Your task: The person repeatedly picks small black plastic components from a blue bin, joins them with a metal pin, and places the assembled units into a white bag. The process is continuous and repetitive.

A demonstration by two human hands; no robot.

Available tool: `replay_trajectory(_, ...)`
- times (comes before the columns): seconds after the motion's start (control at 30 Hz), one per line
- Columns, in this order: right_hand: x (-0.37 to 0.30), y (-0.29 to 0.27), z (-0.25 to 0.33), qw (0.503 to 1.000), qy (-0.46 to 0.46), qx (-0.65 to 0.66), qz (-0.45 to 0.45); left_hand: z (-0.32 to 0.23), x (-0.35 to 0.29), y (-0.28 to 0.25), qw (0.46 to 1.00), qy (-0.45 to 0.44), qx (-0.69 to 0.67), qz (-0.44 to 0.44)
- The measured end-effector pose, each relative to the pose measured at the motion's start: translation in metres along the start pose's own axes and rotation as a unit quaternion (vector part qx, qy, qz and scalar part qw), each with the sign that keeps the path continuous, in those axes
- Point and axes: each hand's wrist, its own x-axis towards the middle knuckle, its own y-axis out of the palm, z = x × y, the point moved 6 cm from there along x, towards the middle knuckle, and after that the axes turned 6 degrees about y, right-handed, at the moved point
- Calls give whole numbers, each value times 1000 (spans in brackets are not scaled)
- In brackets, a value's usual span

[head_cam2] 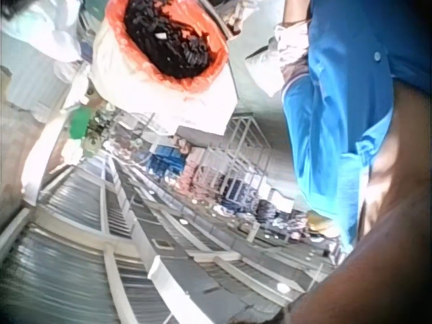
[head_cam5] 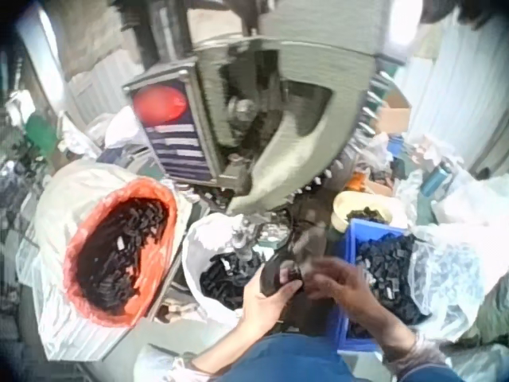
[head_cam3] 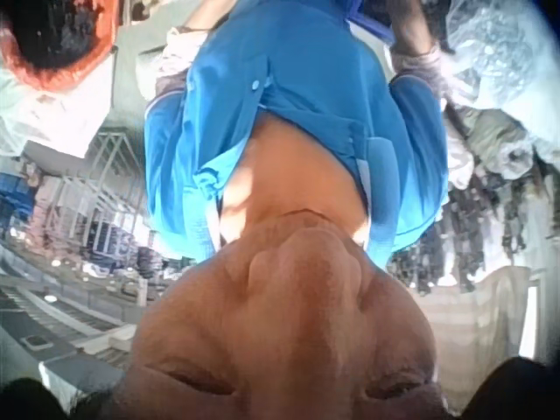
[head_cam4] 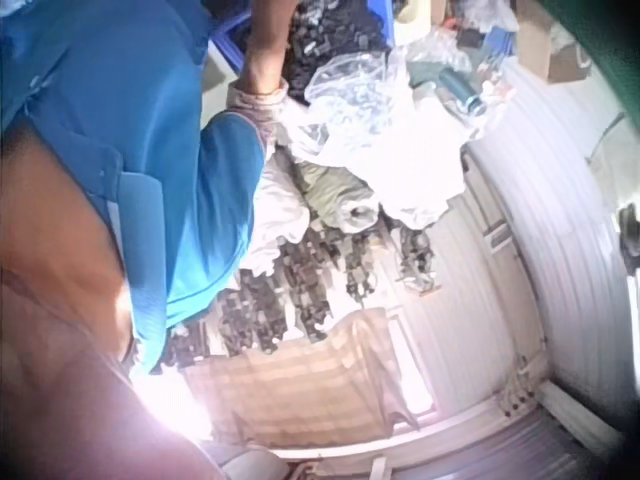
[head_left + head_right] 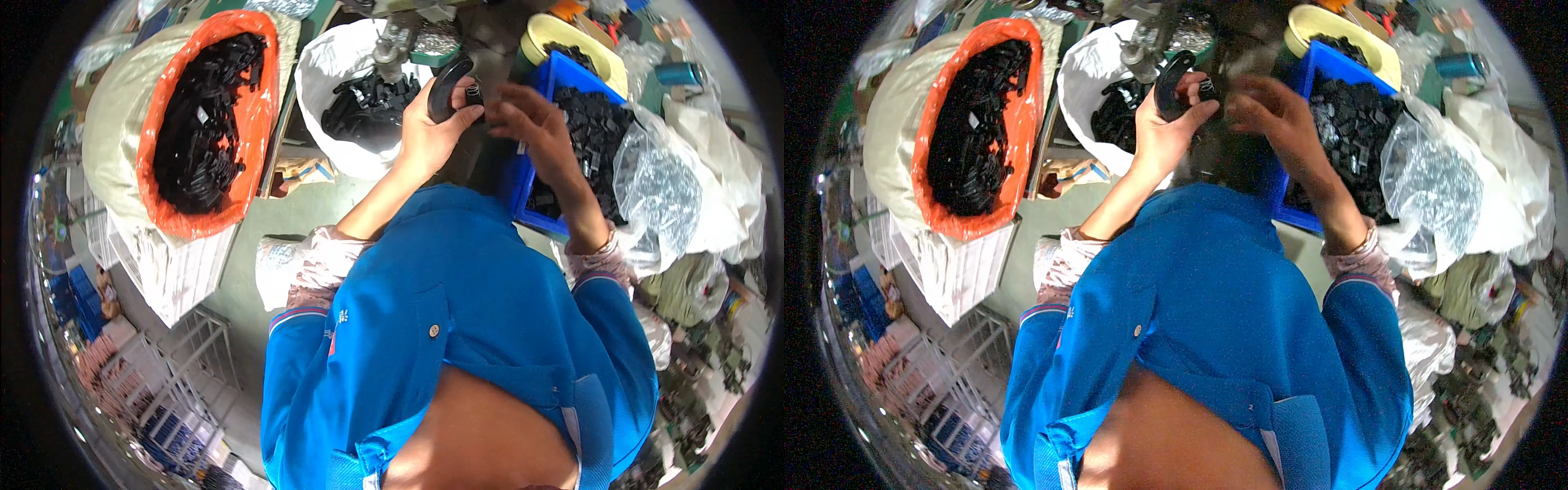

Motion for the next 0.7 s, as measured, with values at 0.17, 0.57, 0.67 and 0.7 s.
replay_trajectory(0.17, 14, 21, -39, 956, 118, 262, 63, -5, 3, -12, 999, -5, -19, -44)
replay_trajectory(0.57, 33, 12, -44, 984, 11, 179, 19, 12, 9, -34, 997, -65, 18, -22)
replay_trajectory(0.67, 35, 14, -42, 976, 22, 212, 35, 20, 12, -36, 989, -97, -106, -47)
replay_trajectory(0.7, 36, 13, -42, 976, 23, 214, 46, 22, 12, -37, 978, -118, -161, -62)
